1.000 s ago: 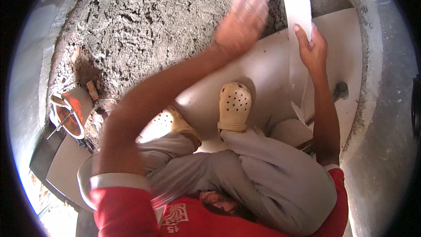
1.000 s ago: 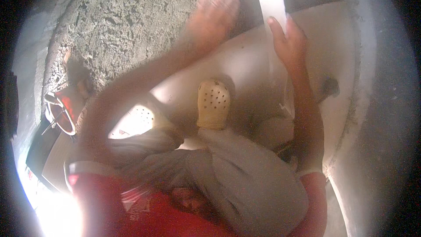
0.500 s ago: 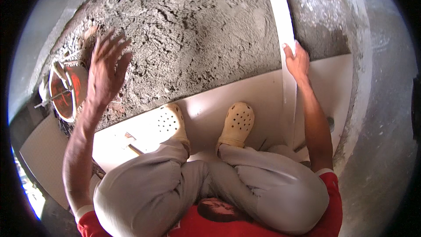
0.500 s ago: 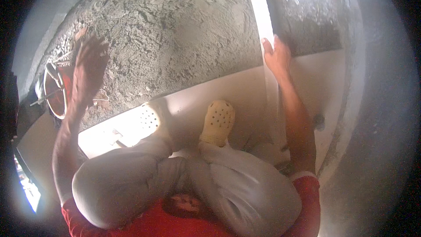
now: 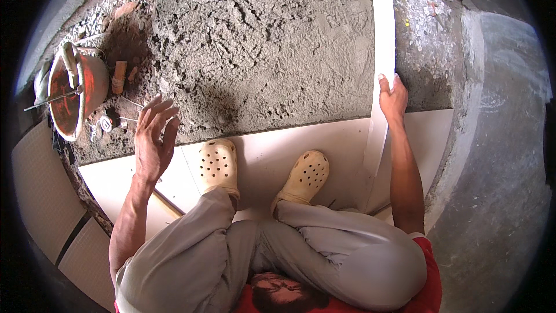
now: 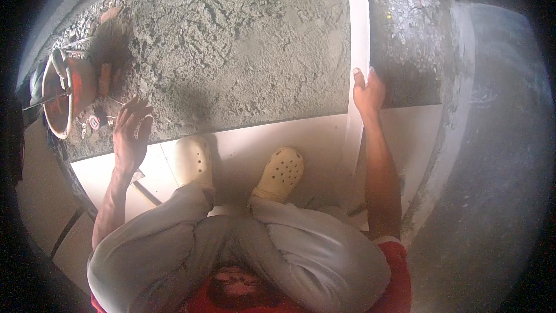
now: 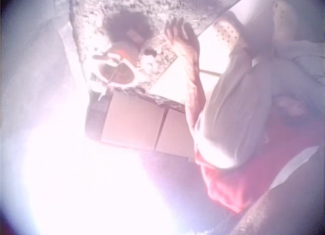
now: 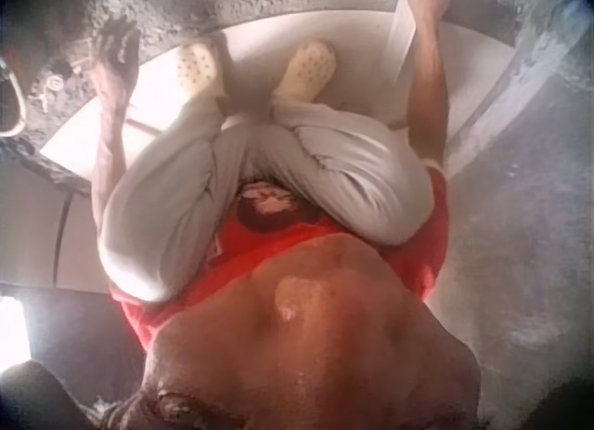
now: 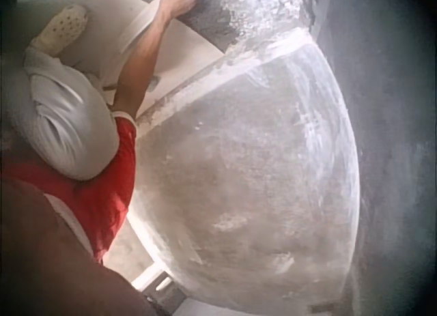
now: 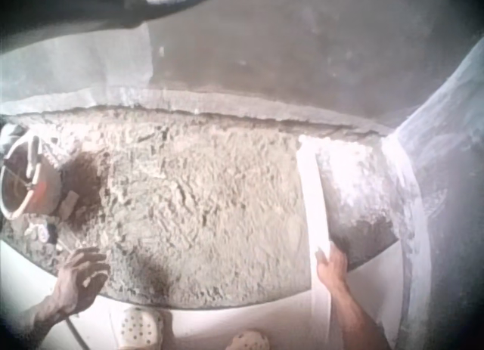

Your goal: The person spreads wet cement on the floor using a trowel, then places a white tile onto the prepared area. The person adjusts the tile position and continues to spread cement around it.

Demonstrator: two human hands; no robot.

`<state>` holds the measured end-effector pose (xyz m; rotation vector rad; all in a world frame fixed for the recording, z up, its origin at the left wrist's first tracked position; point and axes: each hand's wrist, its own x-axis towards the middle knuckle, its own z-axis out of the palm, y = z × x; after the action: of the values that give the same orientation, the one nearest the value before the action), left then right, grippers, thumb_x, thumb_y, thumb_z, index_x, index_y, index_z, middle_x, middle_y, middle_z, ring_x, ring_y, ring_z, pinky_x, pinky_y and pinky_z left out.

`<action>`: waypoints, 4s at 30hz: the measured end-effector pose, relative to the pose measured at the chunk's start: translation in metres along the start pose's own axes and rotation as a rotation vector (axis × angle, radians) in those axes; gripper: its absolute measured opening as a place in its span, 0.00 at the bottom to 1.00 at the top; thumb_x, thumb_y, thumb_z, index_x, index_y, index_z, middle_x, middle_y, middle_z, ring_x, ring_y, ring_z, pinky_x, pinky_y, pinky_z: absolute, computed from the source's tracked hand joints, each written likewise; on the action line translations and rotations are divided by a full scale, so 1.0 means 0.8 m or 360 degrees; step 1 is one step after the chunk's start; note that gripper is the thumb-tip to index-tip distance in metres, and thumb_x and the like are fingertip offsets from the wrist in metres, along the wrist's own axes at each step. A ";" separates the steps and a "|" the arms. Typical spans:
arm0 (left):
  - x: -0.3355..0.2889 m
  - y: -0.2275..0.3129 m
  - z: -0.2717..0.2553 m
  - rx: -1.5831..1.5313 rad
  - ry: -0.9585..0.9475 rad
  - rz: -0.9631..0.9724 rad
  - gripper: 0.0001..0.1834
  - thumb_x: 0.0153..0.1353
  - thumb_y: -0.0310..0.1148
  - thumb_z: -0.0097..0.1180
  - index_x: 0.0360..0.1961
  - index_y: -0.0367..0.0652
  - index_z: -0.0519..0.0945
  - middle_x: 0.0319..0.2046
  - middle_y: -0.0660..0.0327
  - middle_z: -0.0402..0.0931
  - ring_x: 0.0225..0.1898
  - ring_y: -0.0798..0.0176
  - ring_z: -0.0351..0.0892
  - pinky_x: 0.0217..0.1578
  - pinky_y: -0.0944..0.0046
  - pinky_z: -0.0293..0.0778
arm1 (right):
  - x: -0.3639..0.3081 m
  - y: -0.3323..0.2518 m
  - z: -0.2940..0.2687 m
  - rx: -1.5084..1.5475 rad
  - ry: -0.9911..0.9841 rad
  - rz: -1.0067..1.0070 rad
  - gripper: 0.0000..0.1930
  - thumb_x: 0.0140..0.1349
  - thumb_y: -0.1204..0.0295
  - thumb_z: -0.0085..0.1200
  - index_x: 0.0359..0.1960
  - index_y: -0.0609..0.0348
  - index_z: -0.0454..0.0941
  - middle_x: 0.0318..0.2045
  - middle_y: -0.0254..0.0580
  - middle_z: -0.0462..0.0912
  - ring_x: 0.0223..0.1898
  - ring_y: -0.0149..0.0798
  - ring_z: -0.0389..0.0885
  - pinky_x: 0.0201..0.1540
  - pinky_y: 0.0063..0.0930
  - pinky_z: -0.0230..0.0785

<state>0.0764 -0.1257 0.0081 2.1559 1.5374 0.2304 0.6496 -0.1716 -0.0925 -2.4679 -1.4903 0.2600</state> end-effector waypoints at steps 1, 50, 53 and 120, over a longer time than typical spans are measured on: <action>0.003 0.000 -0.002 -0.0033 0.0021 0.0015 0.10 0.69 0.32 0.58 0.47 0.41 0.85 0.55 0.52 0.81 0.67 0.45 0.71 0.65 0.46 0.69 | 0.001 -0.003 -0.002 0.0040 -0.0034 0.0037 0.24 0.68 0.55 0.56 0.48 0.70 0.81 0.43 0.64 0.85 0.47 0.63 0.83 0.52 0.47 0.72; 0.002 -0.028 -0.012 0.0093 0.0083 0.0018 0.11 0.72 0.32 0.57 0.51 0.45 0.86 0.55 0.58 0.82 0.64 0.57 0.76 0.65 0.52 0.71 | -0.005 -0.025 -0.001 -0.0417 0.0081 -0.0237 0.27 0.65 0.50 0.57 0.47 0.67 0.83 0.39 0.62 0.86 0.44 0.63 0.84 0.49 0.50 0.74; 0.004 -0.023 -0.010 -0.0077 0.0109 0.0034 0.10 0.67 0.24 0.59 0.48 0.42 0.86 0.52 0.56 0.83 0.63 0.54 0.77 0.63 0.50 0.74 | -0.010 -0.030 0.000 -0.0338 0.0183 -0.0246 0.28 0.68 0.50 0.53 0.49 0.69 0.81 0.45 0.66 0.83 0.49 0.66 0.81 0.52 0.52 0.72; 0.388 0.399 0.231 0.0804 -0.0417 0.2140 0.16 0.61 0.34 0.57 0.50 0.54 0.83 0.52 0.59 0.79 0.61 0.56 0.72 0.70 0.47 0.57 | -0.207 -0.034 -0.070 -0.0306 -0.0589 0.0641 0.28 0.67 0.52 0.57 0.52 0.71 0.78 0.40 0.61 0.85 0.46 0.59 0.85 0.49 0.48 0.77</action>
<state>0.5302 0.0282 -0.0452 3.1082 -0.2315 -0.0435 0.5654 -0.3123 -0.0269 -2.9924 -1.1619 0.7115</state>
